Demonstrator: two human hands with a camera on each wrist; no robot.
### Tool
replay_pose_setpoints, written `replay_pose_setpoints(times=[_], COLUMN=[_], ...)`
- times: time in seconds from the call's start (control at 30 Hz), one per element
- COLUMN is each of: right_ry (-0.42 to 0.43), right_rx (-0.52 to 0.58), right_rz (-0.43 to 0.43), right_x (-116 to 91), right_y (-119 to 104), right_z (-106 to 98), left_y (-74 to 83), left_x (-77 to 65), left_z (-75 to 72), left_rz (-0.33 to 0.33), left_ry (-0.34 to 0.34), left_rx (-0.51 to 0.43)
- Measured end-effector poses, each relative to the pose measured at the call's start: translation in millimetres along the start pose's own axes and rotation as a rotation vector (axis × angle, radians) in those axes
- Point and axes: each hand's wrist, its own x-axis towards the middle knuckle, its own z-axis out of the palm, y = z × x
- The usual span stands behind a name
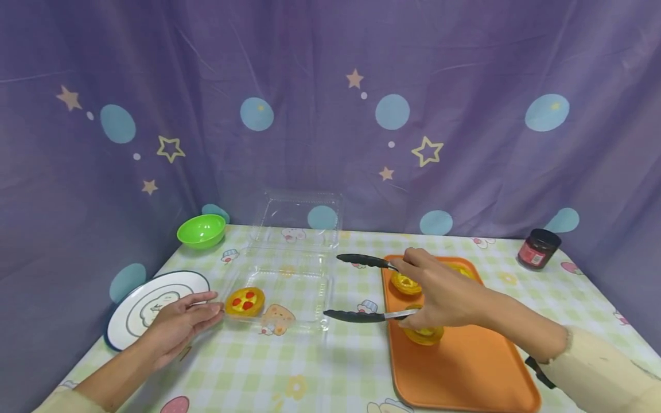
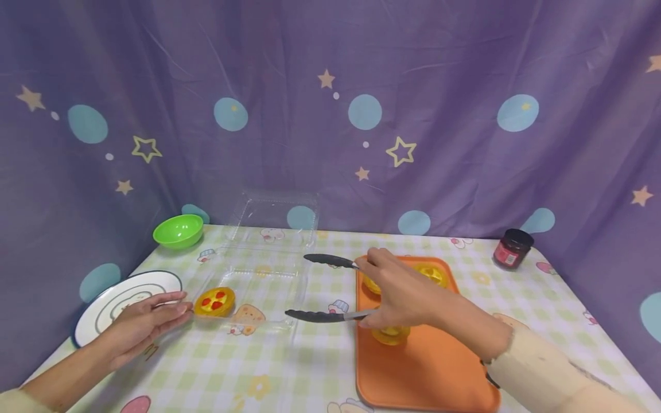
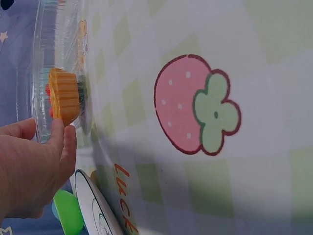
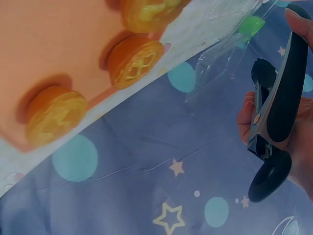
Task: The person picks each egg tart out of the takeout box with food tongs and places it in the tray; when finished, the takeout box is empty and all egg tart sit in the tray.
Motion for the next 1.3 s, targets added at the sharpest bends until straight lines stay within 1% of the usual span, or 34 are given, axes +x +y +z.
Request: replay_pose_setpoints(times=[0.2,0.33,0.47,0.63,0.83,1.03,1.17,1.3], right_ry=[-0.031,-0.029,-0.033,-0.041,-0.070,-0.057,-0.058,-0.087], right_rx=[0.016,0.020,0.034,0.044,0.001,-0.027,-0.055,-0.108], right_rz=[-0.014,-0.021,-0.049,-0.104,-0.122,-0.150,-0.158,-0.149], right_x=[17,31,43,60,82,102,113,120], right_y=[-5,-9,-14,-19,-24,-26,-28,-33], right_z=[1,2,7,16,23,32,39,43], left_y=[0.2,0.1,-0.3,-0.3,0.5,1.9,1.8,2.0], left_x=[0.5,0.6,0.5,0.5,1.4,2.0,2.1,2.3], left_z=[1.0,1.0,1.1,1.0,0.8,0.8,1.1,1.3], left_rz=[-0.005,-0.012,-0.015,-0.009,-0.006,-0.007,-0.010,-0.011], left_ry=[0.011,0.022,0.023,0.018,0.015,0.018,0.022,0.024], left_rx=[0.005,0.015,0.014,0.005,0.001,0.004,0.002,-0.003])
